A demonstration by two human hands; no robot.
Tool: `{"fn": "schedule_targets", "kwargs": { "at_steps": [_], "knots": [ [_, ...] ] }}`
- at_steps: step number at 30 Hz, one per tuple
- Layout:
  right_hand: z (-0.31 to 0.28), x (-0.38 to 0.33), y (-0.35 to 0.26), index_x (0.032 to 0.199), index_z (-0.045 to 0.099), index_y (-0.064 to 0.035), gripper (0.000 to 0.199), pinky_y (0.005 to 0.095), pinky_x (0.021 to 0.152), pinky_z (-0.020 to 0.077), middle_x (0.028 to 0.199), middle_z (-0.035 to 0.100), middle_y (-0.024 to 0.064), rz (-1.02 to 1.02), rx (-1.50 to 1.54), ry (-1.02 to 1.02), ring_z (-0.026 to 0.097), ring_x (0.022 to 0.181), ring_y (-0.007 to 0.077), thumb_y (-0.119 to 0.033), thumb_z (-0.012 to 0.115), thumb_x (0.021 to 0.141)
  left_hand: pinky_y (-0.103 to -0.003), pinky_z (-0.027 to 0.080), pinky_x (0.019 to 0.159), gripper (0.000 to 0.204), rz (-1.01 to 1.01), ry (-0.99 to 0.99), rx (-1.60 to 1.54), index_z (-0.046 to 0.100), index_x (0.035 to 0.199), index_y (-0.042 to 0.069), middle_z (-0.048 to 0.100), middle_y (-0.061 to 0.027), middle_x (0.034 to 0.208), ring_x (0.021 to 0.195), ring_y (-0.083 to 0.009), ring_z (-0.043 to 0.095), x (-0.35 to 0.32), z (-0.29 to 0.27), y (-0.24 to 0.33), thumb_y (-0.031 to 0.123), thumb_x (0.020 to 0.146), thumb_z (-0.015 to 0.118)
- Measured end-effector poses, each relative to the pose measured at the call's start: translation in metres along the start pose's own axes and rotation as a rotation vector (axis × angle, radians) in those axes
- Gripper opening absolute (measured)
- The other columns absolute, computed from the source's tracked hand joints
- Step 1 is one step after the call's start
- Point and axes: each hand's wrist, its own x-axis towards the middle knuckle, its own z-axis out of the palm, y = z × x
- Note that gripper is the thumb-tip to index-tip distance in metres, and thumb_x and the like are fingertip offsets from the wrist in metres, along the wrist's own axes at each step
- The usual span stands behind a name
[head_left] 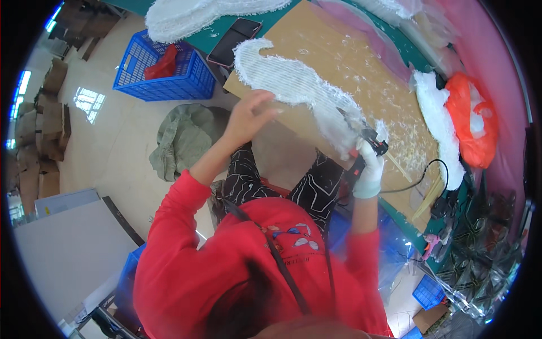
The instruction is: Applying hot glue to white decorative parts at a manual workstation.
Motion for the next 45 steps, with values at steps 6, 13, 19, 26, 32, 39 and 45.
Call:
{"fn": "schedule_targets", "kwargs": {
  "at_steps": [6,13,19,26,32,39,45],
  "knots": [
    [0.002,0.006,-0.002,0.089,0.054,-0.0078,0.014,0.03,0.059,0.0446,0.08,0.053,0.0002,-0.003,-0.054,-0.045,0.052,0.071,0.0133,-0.015,0.059,0.078,-0.023,0.042,0.07,0.035,-0.192,0.381,-0.142,0.059,0.104,0.003,0.056,-0.0063,0.106,0.083,-0.012,0.054,0.005,-0.035,-0.055,0.016,0.073,0.067],
    [0.0,-0.006,-0.006,0.09,0.055,-0.0066,0.016,0.0278,0.059,0.0437,0.079,0.053,0.0004,-0.006,-0.034,0.027,0.052,0.071,0.0127,-0.017,0.059,0.079,-0.024,0.042,0.082,0.041,-0.354,0.467,-0.237,0.054,0.111,-0.004,0.06,-0.0075,0.1,0.091,-0.0123,0.055,0.034,-0.05,-0.07,0.013,0.076,0.066],
    [-0.031,-0.011,-0.014,0.091,0.054,-0.0059,0.017,0.028,0.062,0.0447,0.082,0.056,0.0018,-0.042,-0.064,0.086,0.054,0.073,0.0139,-0.017,0.059,0.08,-0.022,0.042,0.076,0.043,-0.395,0.416,-0.286,0.054,0.111,-0.004,0.06,-0.0053,0.095,0.085,-0.0107,0.055,0.045,-0.047,-0.063,0.015,0.074,0.067],
    [-0.067,-0.015,-0.014,0.093,0.054,-0.0075,0.015,0.0292,0.059,0.0455,0.084,0.057,0.0031,-0.046,0.056,0.118,0.056,0.076,0.0167,-0.017,0.056,0.082,-0.021,0.042,0.073,0.037,-0.355,0.446,-0.18,0.058,0.106,-0.003,0.061,-0.0057,0.091,0.082,-0.01,0.055,0.045,-0.045,-0.069,0.018,0.077,0.063],
    [-0.079,-0.017,-0.021,0.095,0.054,-0.0047,0.018,0.0294,0.062,0.0461,0.086,0.058,0.0056,-0.101,0.151,0.123,0.056,0.076,0.017,-0.018,0.053,0.084,-0.027,0.045,0.072,0.038,-0.305,0.441,-0.135,0.059,0.103,-0.004,0.064,-0.0121,0.088,0.078,-0.0174,0.059,0.047,-0.043,-0.071,0.02,0.074,0.062],
    [-0.081,-0.017,-0.018,0.094,0.053,-0.0039,0.02,0.0289,0.063,0.0456,0.086,0.058,0.0075,-0.089,0.149,0.091,0.055,0.077,0.0186,-0.021,0.054,0.084,-0.032,0.043,0.077,0.029,-0.027,0.588,0.337,0.063,0.096,0.001,0.06,-0.0143,0.094,0.086,-0.0245,0.056,0.057,-0.041,-0.073,0.018,0.072,0.062],
    [-0.05,-0.007,-0.017,0.097,0.055,-0.0089,0.02,0.0291,0.064,0.0467,0.088,0.059,0.0025,0.006,0.109,-0.005,0.058,0.078,0.0166,-0.019,0.058,0.08,-0.035,0.041,0.083,0.033,0.067,0.587,0.452,0.061,0.099,0.004,0.057,-0.0138,0.102,0.096,-0.0286,0.052,0.076,-0.052,-0.076,0.02,0.07,0.064]
  ]
}}
